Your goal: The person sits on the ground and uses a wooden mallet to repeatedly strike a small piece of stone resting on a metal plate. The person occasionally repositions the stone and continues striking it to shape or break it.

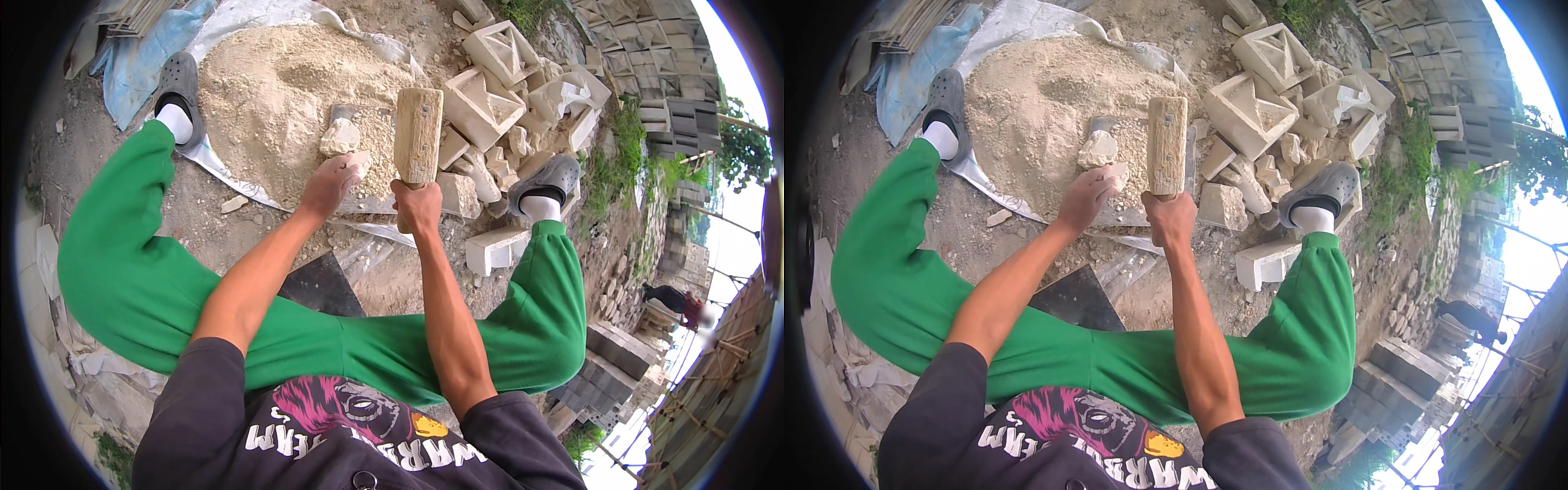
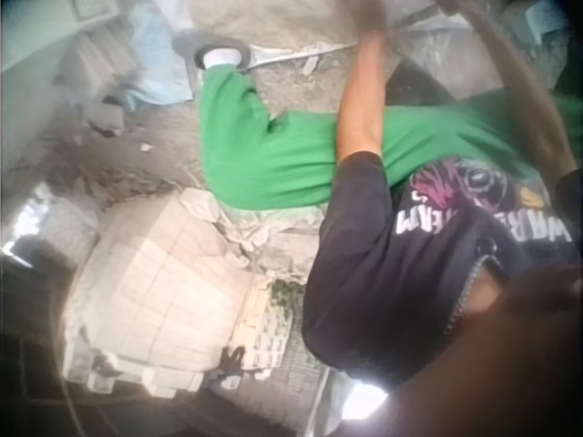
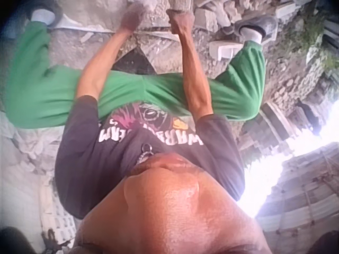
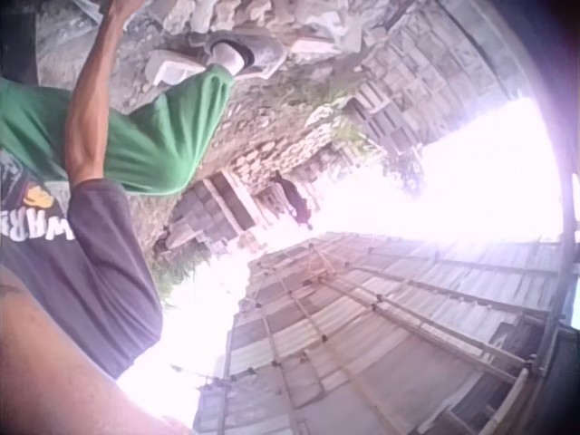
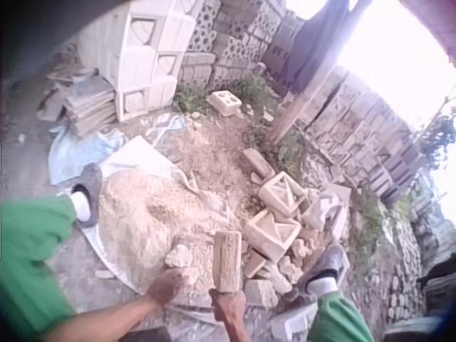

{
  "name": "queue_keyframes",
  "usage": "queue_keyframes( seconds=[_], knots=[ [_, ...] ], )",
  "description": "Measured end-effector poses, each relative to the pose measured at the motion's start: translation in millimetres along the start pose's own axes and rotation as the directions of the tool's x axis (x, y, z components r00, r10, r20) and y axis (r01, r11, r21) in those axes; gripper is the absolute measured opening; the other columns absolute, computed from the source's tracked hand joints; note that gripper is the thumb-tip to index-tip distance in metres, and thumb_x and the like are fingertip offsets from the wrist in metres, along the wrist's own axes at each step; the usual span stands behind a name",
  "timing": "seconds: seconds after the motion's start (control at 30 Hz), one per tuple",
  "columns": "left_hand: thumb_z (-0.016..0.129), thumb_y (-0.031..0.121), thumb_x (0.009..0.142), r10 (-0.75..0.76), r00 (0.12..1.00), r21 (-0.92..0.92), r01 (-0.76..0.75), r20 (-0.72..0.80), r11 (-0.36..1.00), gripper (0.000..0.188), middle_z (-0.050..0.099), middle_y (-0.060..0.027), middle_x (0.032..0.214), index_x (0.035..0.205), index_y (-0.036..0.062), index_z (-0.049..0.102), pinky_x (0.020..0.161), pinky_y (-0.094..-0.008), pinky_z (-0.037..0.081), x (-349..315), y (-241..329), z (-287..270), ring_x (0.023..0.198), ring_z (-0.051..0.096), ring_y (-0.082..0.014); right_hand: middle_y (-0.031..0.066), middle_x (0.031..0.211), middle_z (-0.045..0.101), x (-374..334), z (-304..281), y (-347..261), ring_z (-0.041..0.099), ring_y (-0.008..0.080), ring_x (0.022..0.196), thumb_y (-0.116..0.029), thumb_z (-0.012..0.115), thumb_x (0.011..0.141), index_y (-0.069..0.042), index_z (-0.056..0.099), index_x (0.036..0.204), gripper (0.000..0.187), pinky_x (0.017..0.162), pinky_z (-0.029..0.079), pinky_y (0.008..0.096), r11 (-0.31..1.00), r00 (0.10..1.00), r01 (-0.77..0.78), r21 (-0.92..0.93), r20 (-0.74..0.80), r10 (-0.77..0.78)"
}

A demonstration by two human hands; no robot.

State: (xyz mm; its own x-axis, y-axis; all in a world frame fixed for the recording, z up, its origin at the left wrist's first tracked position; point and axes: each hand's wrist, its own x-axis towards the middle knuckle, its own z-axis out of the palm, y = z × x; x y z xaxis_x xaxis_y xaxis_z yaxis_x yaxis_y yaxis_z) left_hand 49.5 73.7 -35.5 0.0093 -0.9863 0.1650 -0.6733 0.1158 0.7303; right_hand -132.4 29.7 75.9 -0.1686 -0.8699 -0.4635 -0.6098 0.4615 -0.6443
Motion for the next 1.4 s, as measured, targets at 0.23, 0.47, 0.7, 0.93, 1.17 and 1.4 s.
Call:
queue_keyframes(
  seconds=[0.23, 0.47, 0.7, 0.93, 1.17, 1.4],
  knots=[
    [0.071, 0.019, 0.091, -0.076, 0.995, 0.019, 0.075, 0.057, 0.997, 0.017, 0.064, -0.0095, 0.11, 0.105, 0.0109, 0.074, 0.079, -0.0402, 0.055, 2.0, 2.5, 0.2, 0.094, 0.068, -0.029, 0.0212, 0.069, 0.069, 1.7, 20.9, 39.6, 0.07, 0.0297, 0.065, -0.029, 0.072, 0.074, 0.007, 0.07, 0.08, 0.036, 0.063, 0.054, 0.0412, 0.977, 0.971, -0.091, -0.19, 0.203, 0.13],
    [0.072, 0.017, 0.089, -0.048, 0.997, -0.022, 0.049, 0.066, 0.999, 0.016, 0.065, -0.0085, 0.104, 0.105, 0.0114, 0.074, 0.077, -0.0404, 0.054, 4.2, 5.4, -5.0, 0.093, 0.068, -0.0287, 0.0153, 0.064, 0.068, -5.8, 14.2, 9.7, 0.069, 0.0275, 0.06, -0.028, 0.073, 0.075, 0.004, 0.071, 0.08, 0.033, 0.059, 0.054, 0.0388, 0.992, 0.992, 0.122, 0.038, -0.027, -0.121],
    [0.074, 0.016, 0.088, -0.199, 0.978, -0.269, 0.21, 0.069, 0.94, 0.014, 0.065, -0.0081, 0.102, 0.101, 0.0096, 0.074, 0.074, -0.0406, 0.056, 3.0, -3.5, 6.2, 0.09, 0.068, -0.0289, 0.0165, 0.065, 0.069, 2.8, 10.9, 16.8, 0.069, 0.0274, 0.061, -0.025, 0.071, 0.074, 0.005, 0.069, 0.08, 0.031, 0.061, 0.053, 0.0385, 0.992, 0.971, -0.078, -0.097, 0.217, 0.098],
    [0.072, 0.016, 0.089, -0.011, 0.998, -0.042, 0.014, 0.068, 0.999, 0.021, 0.065, -0.0085, 0.107, 0.107, 0.0048, 0.07, 0.079, -0.0374, 0.055, 5.7, 4.9, -7.0, 0.092, 0.067, -0.0296, 0.0252, 0.075, 0.07, -5.7, 25.6, 19.7, 0.071, 0.0361, 0.07, -0.027, 0.073, 0.073, 0.007, 0.07, 0.083, 0.035, 0.066, 0.054, 0.0434, 0.987, 0.99, 0.135, -0.087, -0.032, -0.138],
    [0.069, 0.017, 0.092, -0.044, 0.997, -0.036, 0.047, 0.065, 0.998, 0.017, 0.068, -0.0076, 0.105, 0.104, 0.0053, 0.07, 0.079, -0.0383, 0.056, 2.6, -2.9, -5.2, 0.094, 0.067, -0.028, 0.0194, 0.075, 0.072, -11.1, 11.5, -1.2, 0.072, 0.0345, 0.072, -0.028, 0.072, 0.072, 0.003, 0.072, 0.088, 0.035, 0.069, 0.055, 0.0418, 0.977, 0.993, 0.055, -0.206, 0.117, -0.031],
    [0.074, 0.016, 0.086, 0.065, 0.997, 0.056, -0.062, -0.049, 0.997, 0.01, 0.069, -0.0056, 0.096, 0.094, 0.0101, 0.076, 0.079, -0.0397, 0.057, 6.2, 2.3, -5.6, 0.091, 0.066, -0.0263, 0.0198, 0.07, 0.07, -0.1, 25.7, 26.1, 0.071, 0.0316, 0.064, -0.025, 0.073, 0.072, 0.004, 0.07, 0.085, 0.032, 0.064, 0.054, 0.0409, 0.987, 0.993, 0.122, -0.104, 0.021, -0.12]
  ],
)
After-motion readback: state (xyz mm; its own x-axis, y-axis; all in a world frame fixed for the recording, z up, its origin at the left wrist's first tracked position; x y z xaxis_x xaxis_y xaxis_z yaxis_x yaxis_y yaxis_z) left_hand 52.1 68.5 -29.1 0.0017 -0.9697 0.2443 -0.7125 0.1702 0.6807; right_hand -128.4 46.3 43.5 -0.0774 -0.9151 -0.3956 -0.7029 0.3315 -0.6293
